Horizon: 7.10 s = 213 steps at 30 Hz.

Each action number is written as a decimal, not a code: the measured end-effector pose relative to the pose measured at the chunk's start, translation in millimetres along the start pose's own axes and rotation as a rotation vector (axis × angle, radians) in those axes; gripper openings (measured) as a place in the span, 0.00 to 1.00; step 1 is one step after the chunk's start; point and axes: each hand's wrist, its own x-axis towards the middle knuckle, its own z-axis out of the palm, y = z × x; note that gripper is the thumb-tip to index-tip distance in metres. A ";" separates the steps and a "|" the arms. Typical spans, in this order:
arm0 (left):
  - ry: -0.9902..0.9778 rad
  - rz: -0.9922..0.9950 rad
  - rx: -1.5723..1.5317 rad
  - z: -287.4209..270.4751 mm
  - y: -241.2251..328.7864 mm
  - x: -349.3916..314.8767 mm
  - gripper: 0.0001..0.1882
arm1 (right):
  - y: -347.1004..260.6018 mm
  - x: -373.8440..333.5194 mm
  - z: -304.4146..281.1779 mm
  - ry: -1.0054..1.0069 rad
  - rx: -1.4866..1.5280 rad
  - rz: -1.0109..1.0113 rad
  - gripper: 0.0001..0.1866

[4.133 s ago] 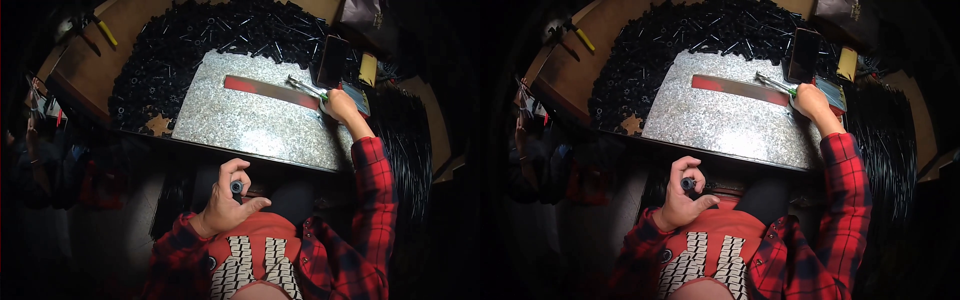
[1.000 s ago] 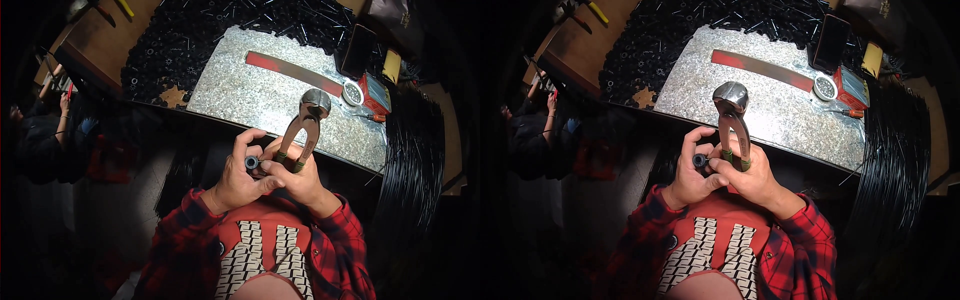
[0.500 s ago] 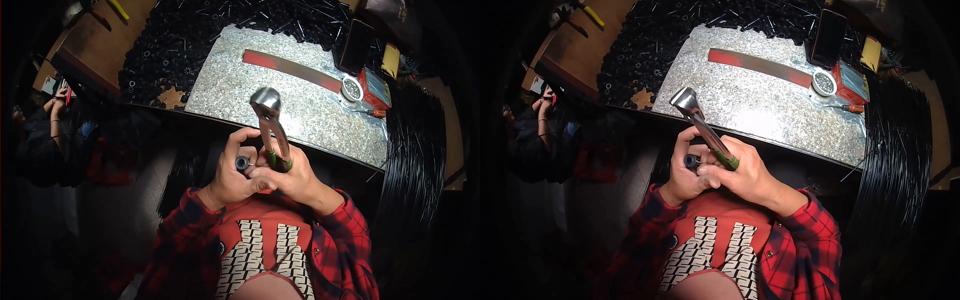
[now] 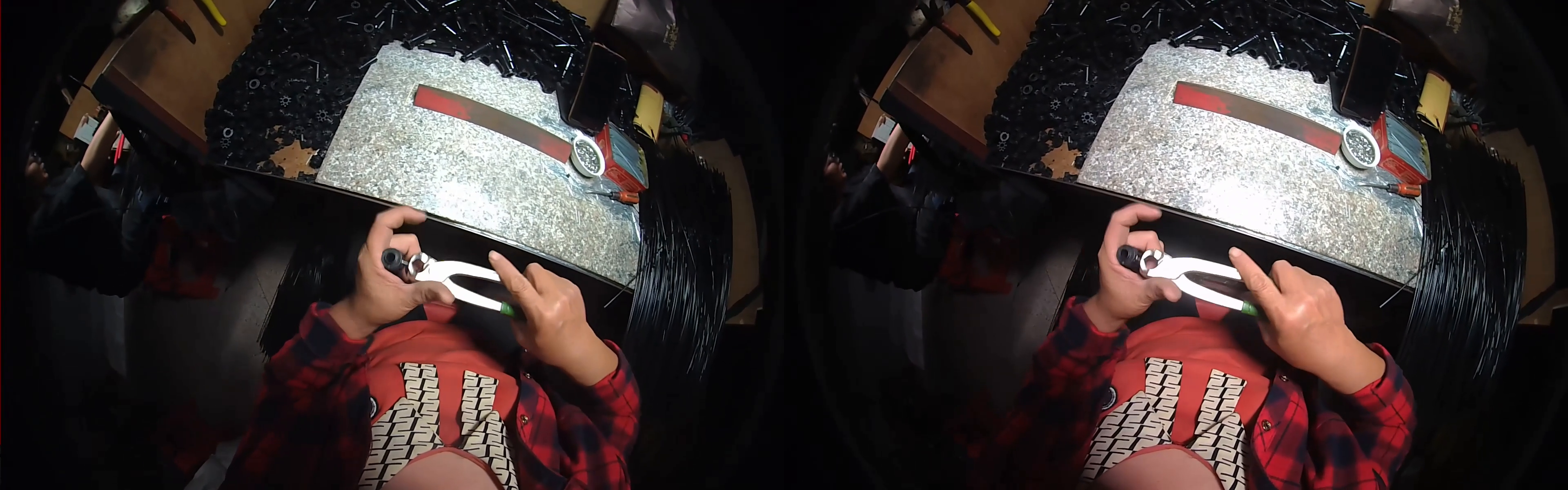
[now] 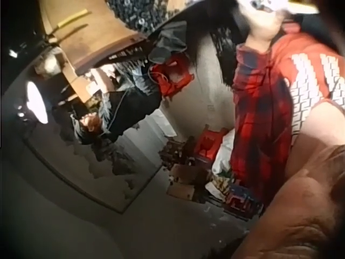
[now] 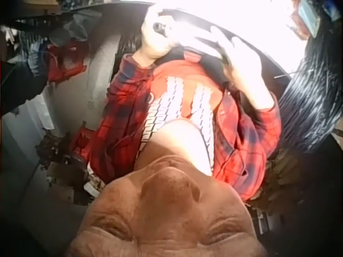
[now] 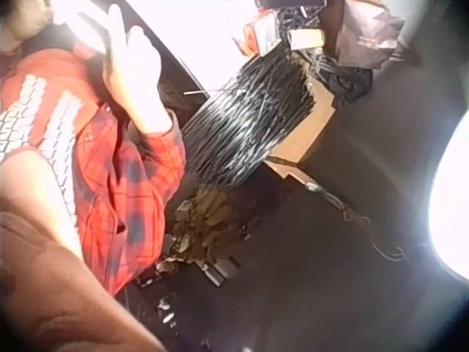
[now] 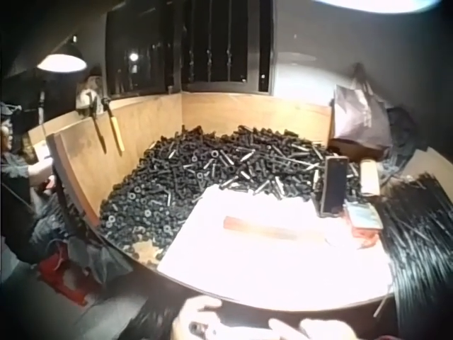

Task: Assembling black plastic mechanical components and straps using various hand tools at a workstation.

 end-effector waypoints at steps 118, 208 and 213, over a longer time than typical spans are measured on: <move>-0.199 -0.449 1.111 -153.0 -130.6 -14.9 0.35 | 259.9 -173.8 -75.5 0.095 -0.775 1.256 0.18; -0.342 0.280 -0.023 33.2 78.6 97.8 0.37 | 48.7 49.4 -138.3 0.429 0.371 0.301 0.21; -0.401 0.348 -0.221 36.1 73.4 94.9 0.30 | 36.1 64.2 -125.4 0.367 0.461 0.308 0.22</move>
